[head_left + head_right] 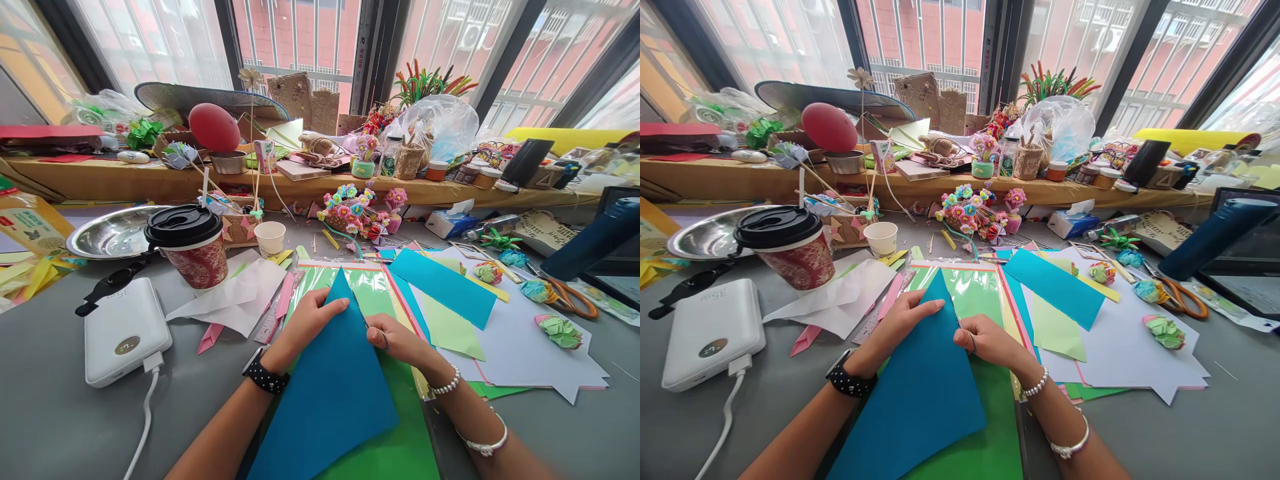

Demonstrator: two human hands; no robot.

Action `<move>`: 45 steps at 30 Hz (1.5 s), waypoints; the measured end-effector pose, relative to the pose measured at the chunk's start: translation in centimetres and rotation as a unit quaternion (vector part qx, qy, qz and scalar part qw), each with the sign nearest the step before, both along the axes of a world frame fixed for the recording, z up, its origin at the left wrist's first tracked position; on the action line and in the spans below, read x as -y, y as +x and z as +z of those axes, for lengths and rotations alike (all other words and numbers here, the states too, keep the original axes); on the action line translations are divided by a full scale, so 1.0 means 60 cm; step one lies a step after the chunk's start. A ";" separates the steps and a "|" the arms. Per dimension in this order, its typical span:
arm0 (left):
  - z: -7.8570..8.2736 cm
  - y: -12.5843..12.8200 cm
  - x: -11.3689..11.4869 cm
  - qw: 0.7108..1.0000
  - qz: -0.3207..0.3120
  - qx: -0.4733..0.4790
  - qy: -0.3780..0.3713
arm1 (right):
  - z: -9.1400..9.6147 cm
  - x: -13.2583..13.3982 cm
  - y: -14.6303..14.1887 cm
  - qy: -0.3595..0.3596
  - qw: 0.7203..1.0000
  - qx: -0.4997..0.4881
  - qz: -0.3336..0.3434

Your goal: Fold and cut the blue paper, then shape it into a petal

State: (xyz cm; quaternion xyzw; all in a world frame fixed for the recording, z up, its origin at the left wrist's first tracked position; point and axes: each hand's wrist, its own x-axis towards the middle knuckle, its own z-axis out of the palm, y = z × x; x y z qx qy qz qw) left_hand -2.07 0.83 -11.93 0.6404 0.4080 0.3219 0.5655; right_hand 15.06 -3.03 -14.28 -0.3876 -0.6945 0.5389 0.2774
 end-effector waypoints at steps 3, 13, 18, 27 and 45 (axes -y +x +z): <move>0.002 0.001 0.001 1.000 0.000 -0.007 0.005 | 0.000 0.000 0.000 0.003 1.000 0.004 0.001; 0.000 0.000 0.002 1.000 -0.002 -0.006 -0.002 | -0.005 0.001 0.001 0.005 1.000 0.002 0.001; 0.000 0.001 0.002 1.000 0.002 -0.010 0.002 | -0.004 -0.001 0.000 0.003 1.000 0.002 0.001; 0.004 0.004 0.009 1.000 -0.019 -0.024 0.007 | 0.004 0.001 0.001 0.011 0.999 0.049 -0.018; 0.002 0.000 0.003 1.000 -0.011 0.011 -0.009 | 0.002 0.001 0.006 0.013 0.999 0.022 0.026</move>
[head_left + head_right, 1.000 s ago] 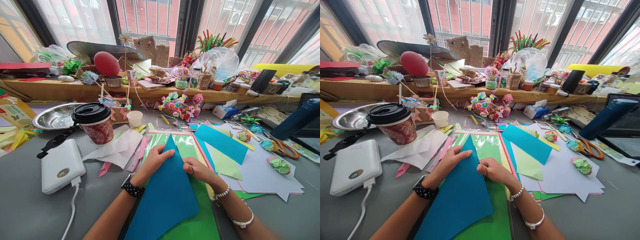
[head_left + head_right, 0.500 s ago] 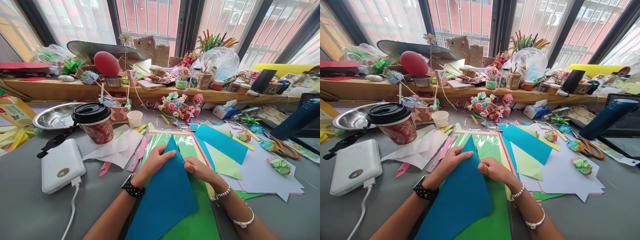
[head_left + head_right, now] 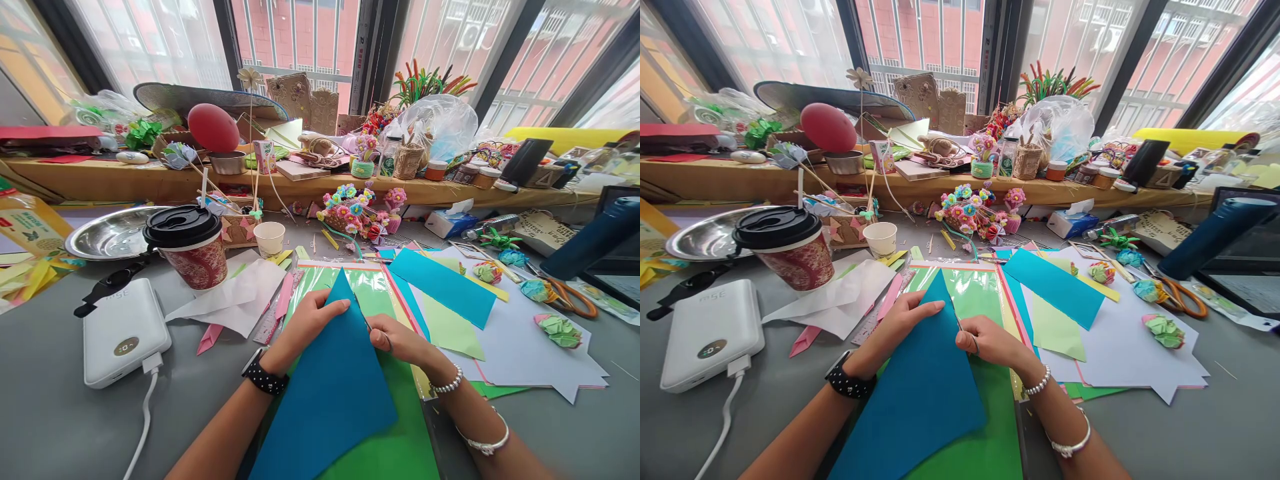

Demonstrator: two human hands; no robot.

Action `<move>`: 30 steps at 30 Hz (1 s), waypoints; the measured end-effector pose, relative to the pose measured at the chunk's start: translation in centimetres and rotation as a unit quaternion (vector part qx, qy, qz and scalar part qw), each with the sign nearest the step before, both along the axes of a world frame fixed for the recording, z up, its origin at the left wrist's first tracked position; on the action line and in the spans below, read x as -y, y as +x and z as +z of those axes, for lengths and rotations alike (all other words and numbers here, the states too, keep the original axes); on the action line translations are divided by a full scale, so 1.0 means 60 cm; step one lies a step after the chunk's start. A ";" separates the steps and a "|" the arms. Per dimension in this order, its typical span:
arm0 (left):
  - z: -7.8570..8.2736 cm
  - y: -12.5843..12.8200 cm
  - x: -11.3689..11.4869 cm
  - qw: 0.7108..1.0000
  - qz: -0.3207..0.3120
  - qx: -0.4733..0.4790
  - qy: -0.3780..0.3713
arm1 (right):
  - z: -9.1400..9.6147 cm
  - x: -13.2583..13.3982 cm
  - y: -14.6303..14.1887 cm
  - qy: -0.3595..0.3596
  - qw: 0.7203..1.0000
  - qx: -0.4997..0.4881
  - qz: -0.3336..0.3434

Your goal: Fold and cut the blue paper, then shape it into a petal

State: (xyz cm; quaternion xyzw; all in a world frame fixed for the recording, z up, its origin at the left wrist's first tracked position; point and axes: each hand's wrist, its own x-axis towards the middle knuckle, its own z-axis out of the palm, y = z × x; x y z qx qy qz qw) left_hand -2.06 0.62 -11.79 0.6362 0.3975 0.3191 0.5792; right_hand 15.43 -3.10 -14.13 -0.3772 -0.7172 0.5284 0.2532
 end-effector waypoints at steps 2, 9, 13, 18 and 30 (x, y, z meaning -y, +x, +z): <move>0.000 0.000 0.000 1.000 -0.003 -0.003 0.005 | 0.000 -0.001 0.000 0.001 1.000 0.001 0.000; 0.000 0.001 0.002 1.000 0.008 -0.021 0.018 | -0.003 -0.001 -0.001 -0.001 1.000 -0.003 -0.007; 0.002 0.003 0.002 0.999 0.016 -0.018 0.024 | -0.001 -0.001 -0.003 -0.008 1.000 -0.011 -0.018; 0.001 0.006 0.002 0.998 0.033 -0.035 0.032 | 0.001 -0.001 -0.006 -0.020 0.999 -0.010 -0.028; 0.000 0.006 0.005 0.999 0.036 -0.034 -0.009 | 0.002 0.001 -0.006 -0.024 0.998 0.018 -0.050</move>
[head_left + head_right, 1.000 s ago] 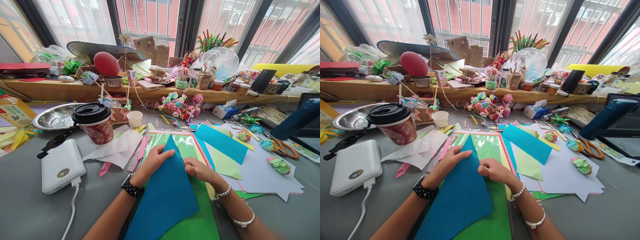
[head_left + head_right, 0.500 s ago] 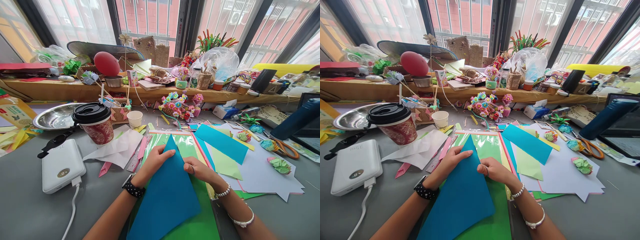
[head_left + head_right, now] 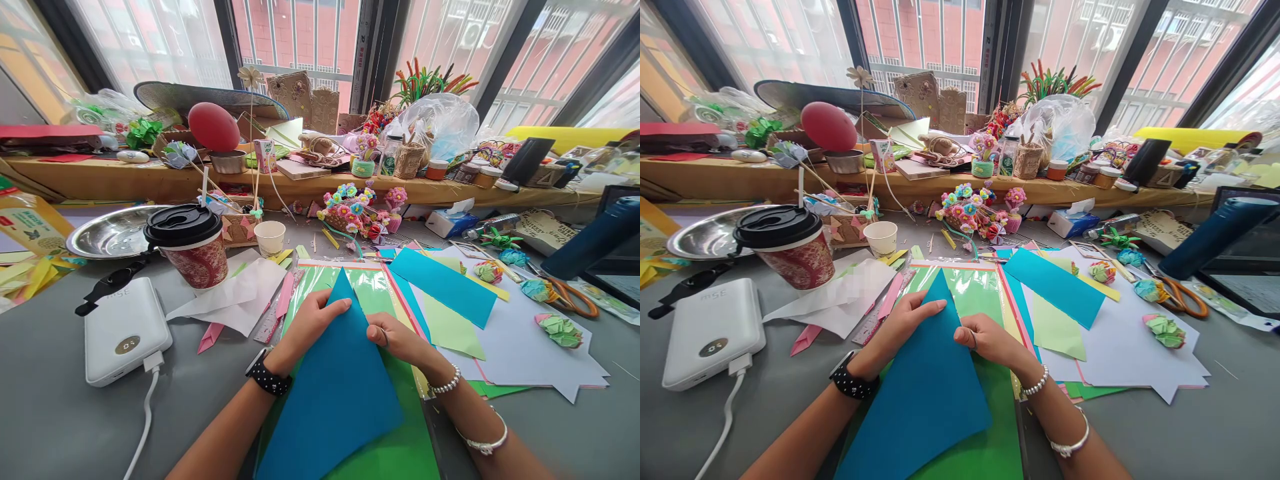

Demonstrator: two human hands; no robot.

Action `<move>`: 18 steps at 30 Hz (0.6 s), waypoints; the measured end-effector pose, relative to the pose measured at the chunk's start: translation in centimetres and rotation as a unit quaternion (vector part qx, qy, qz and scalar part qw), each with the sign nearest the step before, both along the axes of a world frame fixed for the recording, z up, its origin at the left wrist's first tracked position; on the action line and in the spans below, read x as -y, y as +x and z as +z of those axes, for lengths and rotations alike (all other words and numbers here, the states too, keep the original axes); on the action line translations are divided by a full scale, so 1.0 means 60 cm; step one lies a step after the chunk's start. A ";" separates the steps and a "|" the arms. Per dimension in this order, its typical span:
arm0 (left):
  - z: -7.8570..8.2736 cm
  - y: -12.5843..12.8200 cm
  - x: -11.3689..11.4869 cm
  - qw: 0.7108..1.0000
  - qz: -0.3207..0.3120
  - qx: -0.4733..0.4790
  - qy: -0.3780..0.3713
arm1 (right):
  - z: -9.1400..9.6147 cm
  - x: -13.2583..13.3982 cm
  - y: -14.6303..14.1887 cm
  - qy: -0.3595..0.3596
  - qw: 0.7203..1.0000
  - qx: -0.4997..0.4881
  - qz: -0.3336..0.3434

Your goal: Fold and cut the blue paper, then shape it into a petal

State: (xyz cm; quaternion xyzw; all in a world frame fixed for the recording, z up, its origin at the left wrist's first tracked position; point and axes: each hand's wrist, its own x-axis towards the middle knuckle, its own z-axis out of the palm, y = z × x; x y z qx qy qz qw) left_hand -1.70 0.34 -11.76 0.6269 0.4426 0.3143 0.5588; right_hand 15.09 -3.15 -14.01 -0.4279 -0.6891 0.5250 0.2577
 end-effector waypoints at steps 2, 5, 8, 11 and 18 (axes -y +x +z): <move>0.000 0.000 0.000 1.000 0.003 0.000 0.005 | 0.000 0.000 -0.001 0.001 1.000 -0.009 0.003; 0.001 0.000 0.001 1.000 -0.007 0.003 0.001 | -0.001 -0.001 -0.001 0.009 1.000 -0.025 0.011; 0.001 0.000 0.001 1.000 -0.013 0.005 -0.005 | -0.003 -0.002 -0.002 0.011 0.999 -0.030 0.015; 0.000 0.000 0.001 1.000 -0.008 0.008 -0.002 | -0.005 -0.002 -0.001 0.009 0.999 -0.032 0.012; -0.001 -0.001 0.001 0.999 -0.025 0.018 -0.016 | -0.002 -0.001 -0.002 0.022 0.999 -0.021 0.014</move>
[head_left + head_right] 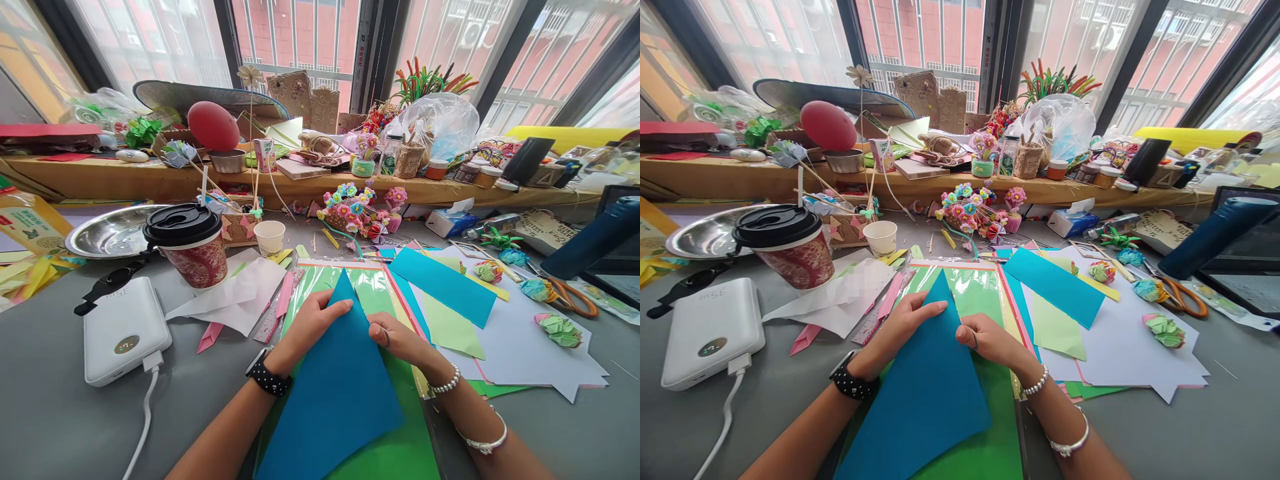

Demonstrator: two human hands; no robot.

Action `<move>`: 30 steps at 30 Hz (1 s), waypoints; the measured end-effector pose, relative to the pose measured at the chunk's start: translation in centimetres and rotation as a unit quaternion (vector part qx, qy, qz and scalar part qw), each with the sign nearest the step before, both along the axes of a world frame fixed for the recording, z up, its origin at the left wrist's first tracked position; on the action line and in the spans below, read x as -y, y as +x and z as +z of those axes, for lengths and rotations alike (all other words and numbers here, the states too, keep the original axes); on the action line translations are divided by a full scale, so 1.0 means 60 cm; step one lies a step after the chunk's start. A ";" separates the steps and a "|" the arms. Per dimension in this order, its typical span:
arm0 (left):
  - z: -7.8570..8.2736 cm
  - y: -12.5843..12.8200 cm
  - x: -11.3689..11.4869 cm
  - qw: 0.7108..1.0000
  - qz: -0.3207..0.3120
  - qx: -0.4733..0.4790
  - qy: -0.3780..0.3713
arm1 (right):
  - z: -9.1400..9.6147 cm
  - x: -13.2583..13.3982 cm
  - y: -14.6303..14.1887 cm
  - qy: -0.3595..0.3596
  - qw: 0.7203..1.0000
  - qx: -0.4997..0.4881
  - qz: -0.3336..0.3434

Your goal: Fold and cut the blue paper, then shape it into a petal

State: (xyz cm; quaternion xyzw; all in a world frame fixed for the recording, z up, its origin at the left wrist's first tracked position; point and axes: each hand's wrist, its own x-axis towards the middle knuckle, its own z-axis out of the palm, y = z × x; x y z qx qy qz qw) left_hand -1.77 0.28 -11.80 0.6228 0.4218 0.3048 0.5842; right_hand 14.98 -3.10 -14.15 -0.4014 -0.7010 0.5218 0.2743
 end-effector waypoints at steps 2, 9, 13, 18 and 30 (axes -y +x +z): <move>-0.001 0.000 0.000 1.000 0.000 0.001 0.000 | 0.001 0.001 0.000 -0.001 1.000 0.002 -0.002; -0.003 0.000 -0.001 1.000 0.000 -0.003 0.001 | 0.000 0.000 0.002 -0.001 1.000 -0.019 0.004; -0.001 0.001 0.000 1.000 0.001 0.002 0.001 | -0.001 0.000 0.001 -0.008 0.999 -0.034 0.006; 0.000 0.001 0.001 1.000 0.002 0.003 0.005 | -0.004 0.000 0.001 -0.003 1.000 -0.027 -0.004; 0.003 0.001 0.002 1.000 -0.005 0.016 0.010 | -0.004 -0.004 0.007 0.020 1.000 -0.018 0.006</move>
